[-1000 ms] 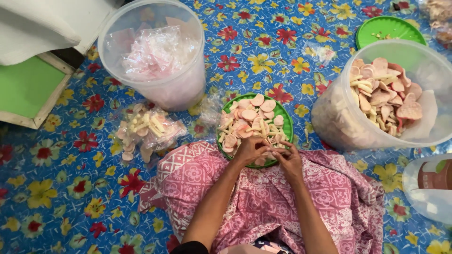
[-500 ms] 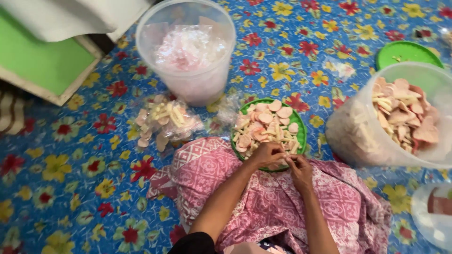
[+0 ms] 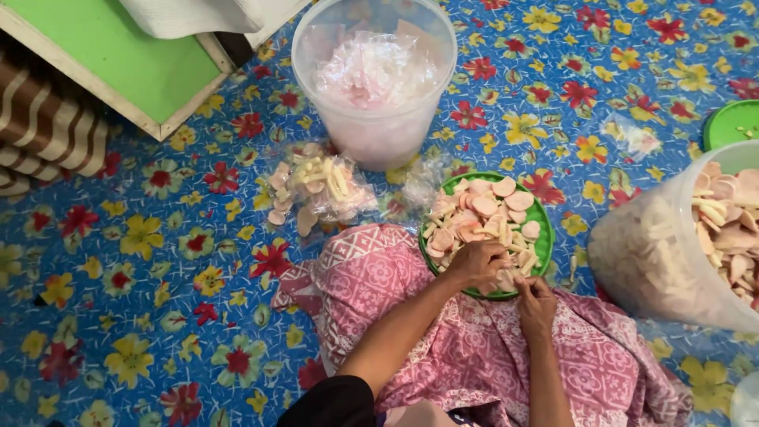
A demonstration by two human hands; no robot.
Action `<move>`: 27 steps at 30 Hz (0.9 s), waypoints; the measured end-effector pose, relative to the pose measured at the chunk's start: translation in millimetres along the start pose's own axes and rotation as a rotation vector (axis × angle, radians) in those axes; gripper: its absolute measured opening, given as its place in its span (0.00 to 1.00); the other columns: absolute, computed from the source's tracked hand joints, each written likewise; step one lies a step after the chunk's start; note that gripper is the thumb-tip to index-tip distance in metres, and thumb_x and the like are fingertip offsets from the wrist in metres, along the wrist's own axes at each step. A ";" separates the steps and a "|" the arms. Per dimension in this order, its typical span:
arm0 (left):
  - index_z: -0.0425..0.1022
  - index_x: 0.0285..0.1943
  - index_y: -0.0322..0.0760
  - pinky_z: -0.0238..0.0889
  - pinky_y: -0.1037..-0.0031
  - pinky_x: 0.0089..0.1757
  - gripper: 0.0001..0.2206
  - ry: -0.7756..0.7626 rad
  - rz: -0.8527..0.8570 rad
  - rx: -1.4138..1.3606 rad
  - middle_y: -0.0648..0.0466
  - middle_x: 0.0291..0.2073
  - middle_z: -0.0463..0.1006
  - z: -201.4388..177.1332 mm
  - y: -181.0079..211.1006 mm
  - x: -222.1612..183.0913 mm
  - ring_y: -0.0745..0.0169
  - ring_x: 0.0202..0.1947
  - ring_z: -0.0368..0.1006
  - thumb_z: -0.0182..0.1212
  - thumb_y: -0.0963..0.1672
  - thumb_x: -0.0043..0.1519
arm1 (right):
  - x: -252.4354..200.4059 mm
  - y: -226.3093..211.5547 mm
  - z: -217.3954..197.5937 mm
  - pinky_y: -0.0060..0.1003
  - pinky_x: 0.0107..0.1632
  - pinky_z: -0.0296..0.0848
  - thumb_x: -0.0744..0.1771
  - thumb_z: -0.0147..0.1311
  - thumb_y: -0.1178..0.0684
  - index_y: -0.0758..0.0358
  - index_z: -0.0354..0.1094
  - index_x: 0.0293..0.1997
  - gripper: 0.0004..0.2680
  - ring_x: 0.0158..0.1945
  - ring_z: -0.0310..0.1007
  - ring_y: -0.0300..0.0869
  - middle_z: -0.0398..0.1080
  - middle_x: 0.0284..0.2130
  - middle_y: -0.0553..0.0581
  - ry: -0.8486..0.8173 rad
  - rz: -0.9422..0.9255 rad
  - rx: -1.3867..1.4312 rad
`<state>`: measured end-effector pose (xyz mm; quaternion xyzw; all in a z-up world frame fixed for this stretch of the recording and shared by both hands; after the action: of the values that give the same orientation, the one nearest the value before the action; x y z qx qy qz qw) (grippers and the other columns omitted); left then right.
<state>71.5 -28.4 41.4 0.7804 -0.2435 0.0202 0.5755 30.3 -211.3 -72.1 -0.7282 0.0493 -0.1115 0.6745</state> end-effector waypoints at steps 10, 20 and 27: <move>0.73 0.34 0.40 0.66 0.71 0.35 0.04 0.473 -0.165 -0.247 0.47 0.24 0.74 -117.4 31.9 -2.3 0.58 0.29 0.72 0.55 0.43 0.58 | -10.5 -46.3 6.4 0.21 0.36 0.60 0.72 0.42 0.48 0.60 0.67 0.27 0.15 0.25 0.58 0.30 0.62 0.19 0.50 0.123 0.124 0.095; 0.67 0.37 0.35 0.70 0.62 0.45 0.05 1.532 0.159 -1.007 0.44 0.36 0.75 -279.4 -19.6 -90.4 0.48 0.42 0.73 0.59 0.36 0.56 | -7.4 -36.1 14.7 0.22 0.35 0.61 0.68 0.51 0.52 0.60 0.69 0.32 0.06 0.28 0.62 0.30 0.67 0.23 0.50 0.032 0.153 -0.034; 0.71 0.42 0.35 0.72 0.69 0.44 0.07 1.342 -0.136 -1.144 0.46 0.38 0.76 -242.8 -100.5 -69.1 0.54 0.41 0.75 0.58 0.37 0.56 | -4.0 -16.2 10.6 0.25 0.38 0.65 0.67 0.52 0.52 0.61 0.70 0.33 0.06 0.29 0.64 0.32 0.68 0.24 0.52 0.051 0.150 -0.011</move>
<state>111.6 238.8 12.3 0.2094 0.2196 0.3147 0.8994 27.6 -198.7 -57.0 -0.7230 0.1214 -0.0788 0.6755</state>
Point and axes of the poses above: each hand's wrist, its own x-axis towards the middle knuckle, its own z-axis out of the palm, y = z × x, the point moved 9 cm from there along x, towards the middle knuckle
